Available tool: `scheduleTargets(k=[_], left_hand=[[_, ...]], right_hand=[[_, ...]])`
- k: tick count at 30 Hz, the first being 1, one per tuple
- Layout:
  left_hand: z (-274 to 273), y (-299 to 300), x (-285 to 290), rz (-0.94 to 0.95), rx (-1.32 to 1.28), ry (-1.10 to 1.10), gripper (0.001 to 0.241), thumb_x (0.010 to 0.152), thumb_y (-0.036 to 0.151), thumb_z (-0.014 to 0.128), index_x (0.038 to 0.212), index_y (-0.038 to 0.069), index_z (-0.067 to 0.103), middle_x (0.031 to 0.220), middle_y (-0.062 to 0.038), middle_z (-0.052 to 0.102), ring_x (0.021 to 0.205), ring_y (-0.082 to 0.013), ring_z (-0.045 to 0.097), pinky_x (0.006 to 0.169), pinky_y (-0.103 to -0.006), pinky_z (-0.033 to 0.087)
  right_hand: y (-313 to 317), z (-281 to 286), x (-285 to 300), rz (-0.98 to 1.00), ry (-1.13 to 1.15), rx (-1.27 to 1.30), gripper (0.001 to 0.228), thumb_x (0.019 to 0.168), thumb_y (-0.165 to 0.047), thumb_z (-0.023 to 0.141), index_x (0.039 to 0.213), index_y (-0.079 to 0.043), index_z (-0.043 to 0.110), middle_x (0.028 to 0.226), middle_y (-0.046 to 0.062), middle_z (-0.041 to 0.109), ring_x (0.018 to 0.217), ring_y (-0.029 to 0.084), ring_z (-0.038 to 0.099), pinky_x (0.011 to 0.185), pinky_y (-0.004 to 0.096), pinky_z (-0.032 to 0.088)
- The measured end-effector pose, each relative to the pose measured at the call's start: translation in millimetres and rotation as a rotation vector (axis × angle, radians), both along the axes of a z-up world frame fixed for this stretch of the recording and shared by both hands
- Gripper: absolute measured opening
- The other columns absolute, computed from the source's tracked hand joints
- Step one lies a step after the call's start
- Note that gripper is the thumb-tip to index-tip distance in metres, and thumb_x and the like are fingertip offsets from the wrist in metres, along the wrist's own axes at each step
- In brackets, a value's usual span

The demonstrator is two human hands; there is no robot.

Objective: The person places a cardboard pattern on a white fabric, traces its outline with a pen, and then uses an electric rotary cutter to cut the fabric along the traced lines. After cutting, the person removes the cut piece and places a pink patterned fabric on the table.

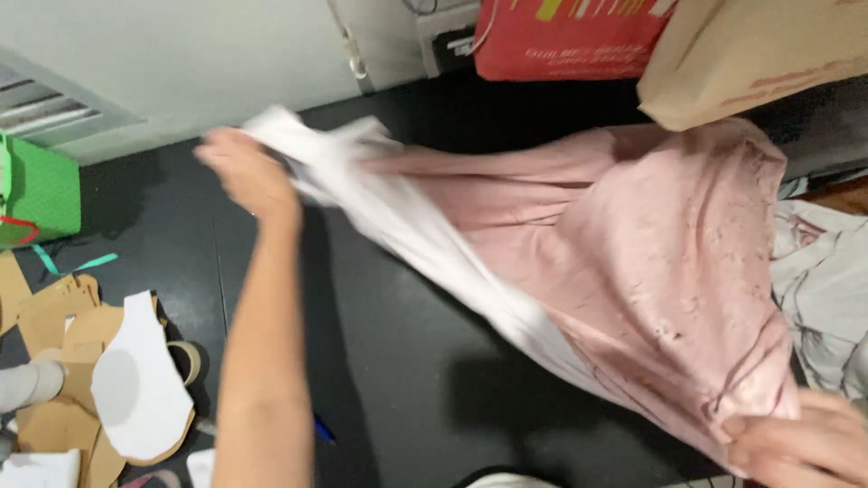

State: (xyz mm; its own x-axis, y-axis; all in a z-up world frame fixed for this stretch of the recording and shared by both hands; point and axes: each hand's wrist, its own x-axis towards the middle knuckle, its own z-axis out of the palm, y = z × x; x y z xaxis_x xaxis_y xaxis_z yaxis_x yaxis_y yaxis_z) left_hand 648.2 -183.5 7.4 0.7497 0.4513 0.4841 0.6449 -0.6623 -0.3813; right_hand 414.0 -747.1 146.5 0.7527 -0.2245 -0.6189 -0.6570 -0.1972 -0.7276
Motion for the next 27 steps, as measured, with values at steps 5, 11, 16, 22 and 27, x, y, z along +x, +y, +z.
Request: scheduleTargets(k=[5,11,16,22,27], left_hand=[[15.6,66.0,-21.7,-0.5,-0.694,-0.676,0.026,0.063,-0.01,0.041,0.08,0.009,0.048,0.078,-0.009,0.053,0.074,-0.0273,0.048,0.065,-0.035,0.036],[-15.2,13.2,-111.0,-0.444,-1.126,-0.682,0.027,0.069,-0.006,0.046,0.092,0.007,0.053,0.092,-0.009,0.056,0.084,-0.022,0.056,0.075,-0.029,0.044],[24.1,-124.0,-158.2,-0.518,-1.151,-0.612,0.015,0.07,0.004,0.051,0.084,0.008,0.053,0.08,-0.008,0.051,0.073,-0.0236,0.049,0.069,-0.0325,0.038],[32.9,-198.3,-134.8,-0.253,-1.412,0.145,0.068,0.071,0.042,0.057,0.124,0.011,0.029,0.113,-0.017,0.039,0.102,-0.0331,0.043,0.075,-0.0432,0.043],[-21.4,-185.0,-135.2,-0.031,-1.449,-0.041,0.051,0.064,0.016,0.058,0.112,0.011,0.041,0.101,-0.017,0.053,0.092,-0.036,0.054,0.073,-0.046,0.044]], right_hand=[[68.8,-37.2,-7.2,1.041,-1.036,-0.39,0.02,0.081,-0.014,0.041,0.09,-0.014,0.059,0.095,-0.002,0.061,0.075,0.017,0.053,0.073,0.027,0.039],[126.3,-84.7,-20.8,1.062,-0.711,-0.472,0.038,0.064,0.009,0.052,0.085,-0.019,0.065,0.084,-0.008,0.057,0.073,0.015,0.052,0.067,0.026,0.042],[126.3,-93.0,-33.9,1.01,-0.453,-0.43,0.019,0.071,-0.005,0.056,0.086,-0.016,0.061,0.088,-0.004,0.058,0.083,0.013,0.057,0.071,0.023,0.043],[137.1,-57.2,-49.5,0.884,-0.605,-0.424,0.021,0.069,-0.019,0.063,0.089,-0.012,0.062,0.08,-0.002,0.059,0.069,0.011,0.056,0.071,0.022,0.041],[105.8,-28.4,-63.6,0.72,-0.92,-0.443,0.016,0.066,-0.003,0.068,0.08,-0.008,0.065,0.081,0.003,0.058,0.074,0.011,0.054,0.076,0.018,0.04]])
